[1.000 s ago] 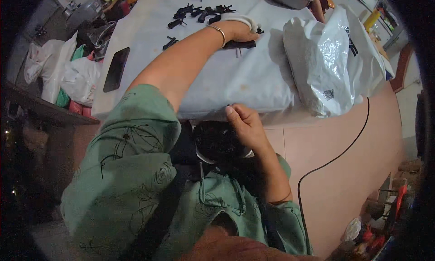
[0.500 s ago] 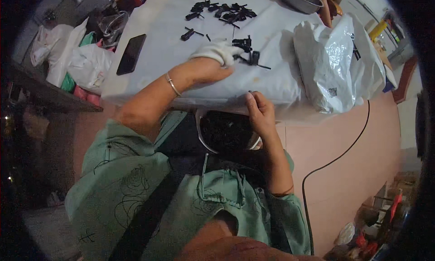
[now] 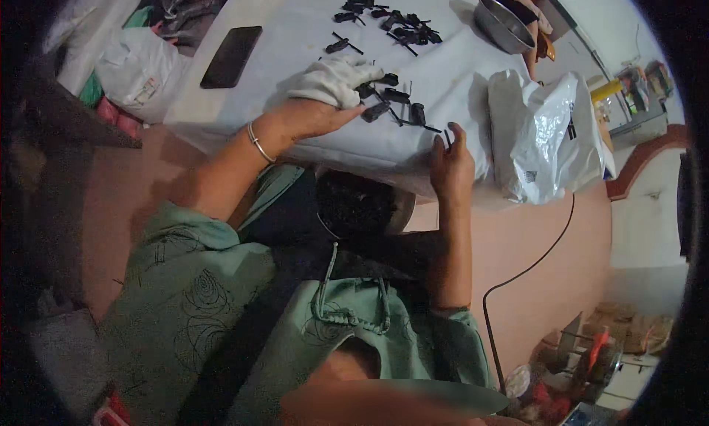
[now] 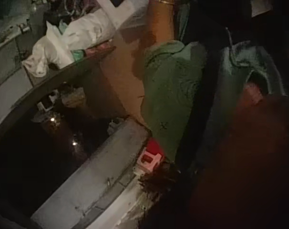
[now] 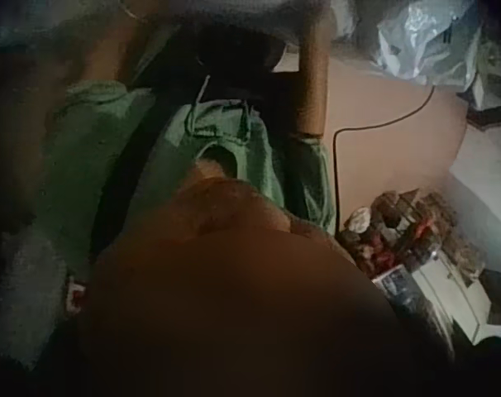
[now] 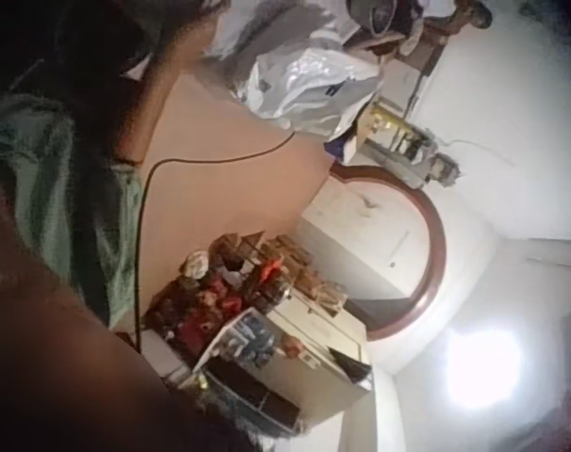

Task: Wiping down and inspecting black plastic mechanical components at a workstation.

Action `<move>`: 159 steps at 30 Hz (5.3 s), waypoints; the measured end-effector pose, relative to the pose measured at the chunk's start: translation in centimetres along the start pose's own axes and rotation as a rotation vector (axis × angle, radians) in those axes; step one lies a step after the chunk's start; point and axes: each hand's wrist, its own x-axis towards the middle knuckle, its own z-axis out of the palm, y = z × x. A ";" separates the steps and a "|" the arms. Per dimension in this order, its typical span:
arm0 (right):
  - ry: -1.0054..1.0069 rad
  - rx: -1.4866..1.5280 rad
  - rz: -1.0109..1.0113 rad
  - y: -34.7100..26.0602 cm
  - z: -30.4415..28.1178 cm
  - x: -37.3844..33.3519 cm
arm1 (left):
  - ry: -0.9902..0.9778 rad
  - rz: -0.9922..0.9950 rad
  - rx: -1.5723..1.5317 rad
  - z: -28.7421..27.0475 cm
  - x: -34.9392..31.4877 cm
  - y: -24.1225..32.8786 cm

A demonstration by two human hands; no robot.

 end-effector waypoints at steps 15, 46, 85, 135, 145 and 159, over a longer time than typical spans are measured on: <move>-0.005 0.109 -0.265 -4.5 -2.7 -2.5 | 0.290 -0.268 -0.334 -2.8 -4.7 2.6; -0.515 0.578 -0.130 -14.8 -2.7 -9.2 | 0.300 -0.356 -0.447 -5.1 -11.0 10.3; -0.488 0.966 0.059 -13.0 -2.1 -10.0 | 0.007 -0.499 -0.968 -5.2 -10.6 10.3; -0.085 0.257 0.070 -3.1 2.7 -1.6 | 0.166 -0.448 -0.526 2.7 -6.5 6.5; -0.231 0.723 -0.154 -8.1 0.2 -6.4 | 0.235 -0.405 -0.676 2.6 -5.2 7.0; -0.252 0.645 -0.010 -9.0 -1.7 -5.7 | -0.077 -0.719 -1.113 0.3 -5.9 9.0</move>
